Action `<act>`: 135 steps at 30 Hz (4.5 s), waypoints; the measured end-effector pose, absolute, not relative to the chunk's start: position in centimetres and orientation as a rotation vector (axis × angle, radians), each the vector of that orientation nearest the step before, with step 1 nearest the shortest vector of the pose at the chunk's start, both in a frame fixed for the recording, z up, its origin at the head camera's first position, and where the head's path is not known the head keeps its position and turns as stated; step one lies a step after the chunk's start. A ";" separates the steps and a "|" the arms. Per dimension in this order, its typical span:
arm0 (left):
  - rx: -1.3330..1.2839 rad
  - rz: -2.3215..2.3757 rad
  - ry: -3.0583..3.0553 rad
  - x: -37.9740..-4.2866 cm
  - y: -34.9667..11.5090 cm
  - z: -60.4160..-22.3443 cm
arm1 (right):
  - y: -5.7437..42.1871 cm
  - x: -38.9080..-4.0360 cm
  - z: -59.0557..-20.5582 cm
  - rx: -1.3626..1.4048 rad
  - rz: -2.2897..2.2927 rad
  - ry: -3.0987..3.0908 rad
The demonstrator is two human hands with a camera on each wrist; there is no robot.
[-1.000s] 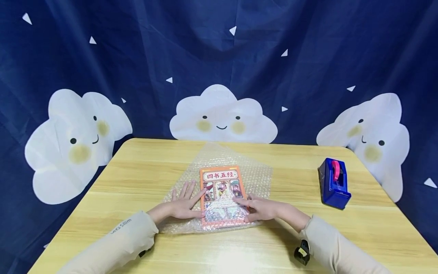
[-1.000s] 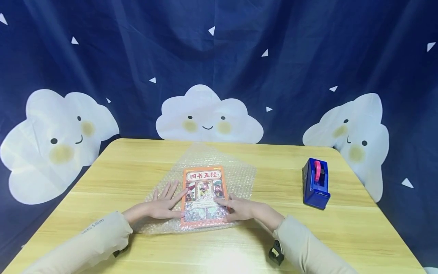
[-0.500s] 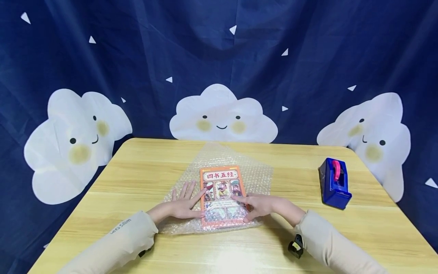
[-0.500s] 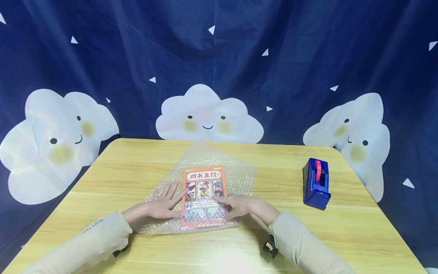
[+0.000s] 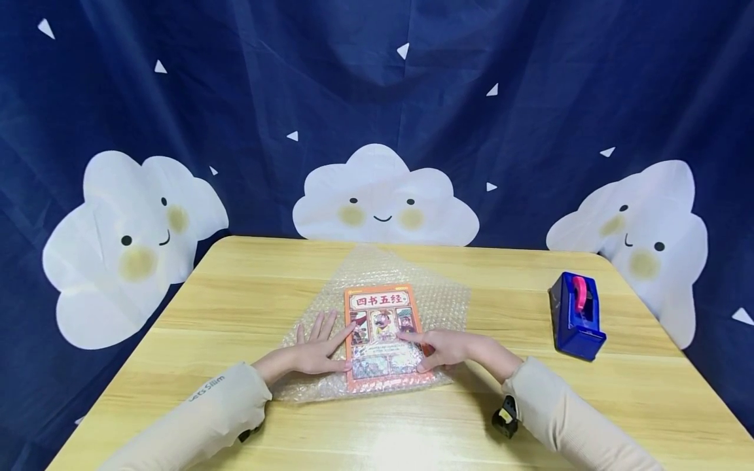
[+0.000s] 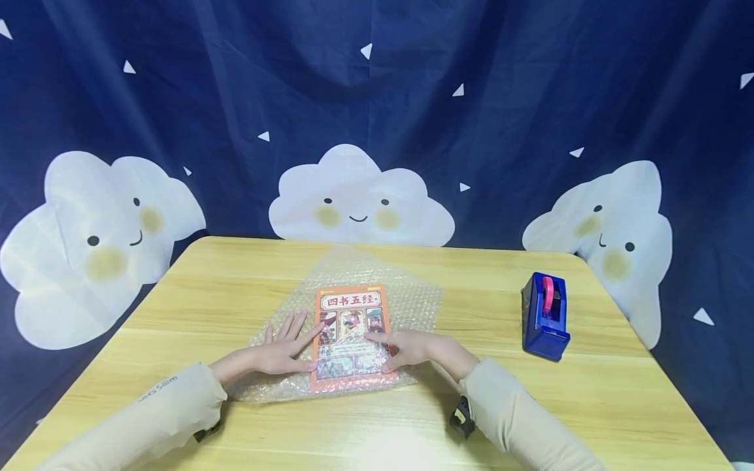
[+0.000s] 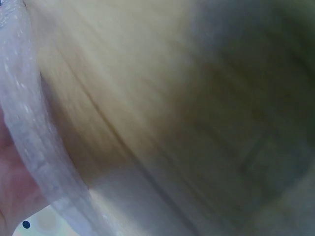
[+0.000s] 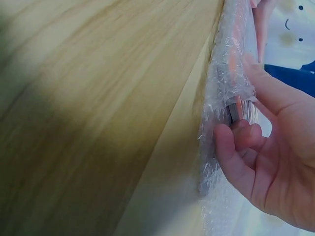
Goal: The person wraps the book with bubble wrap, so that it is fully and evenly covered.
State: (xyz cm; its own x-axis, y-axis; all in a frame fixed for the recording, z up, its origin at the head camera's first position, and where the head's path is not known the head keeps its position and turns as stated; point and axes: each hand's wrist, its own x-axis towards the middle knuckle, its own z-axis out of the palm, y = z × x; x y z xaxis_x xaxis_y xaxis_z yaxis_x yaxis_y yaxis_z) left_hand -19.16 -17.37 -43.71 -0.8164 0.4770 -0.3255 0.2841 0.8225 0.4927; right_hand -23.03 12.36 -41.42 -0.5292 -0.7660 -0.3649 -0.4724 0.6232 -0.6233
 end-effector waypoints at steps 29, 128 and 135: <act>0.569 0.796 2.528 -19.4 -17.6 -44.4 | 13.3 -23.2 -42.7 -0.905 -0.847 2.164; 0.579 0.665 2.645 -19.3 -14.6 -44.7 | 11.0 -35.7 -43.9 -0.226 -1.714 2.152; 0.558 0.636 2.686 -19.2 -14.7 -44.7 | 11.0 -35.0 -44.2 -0.328 -1.583 2.221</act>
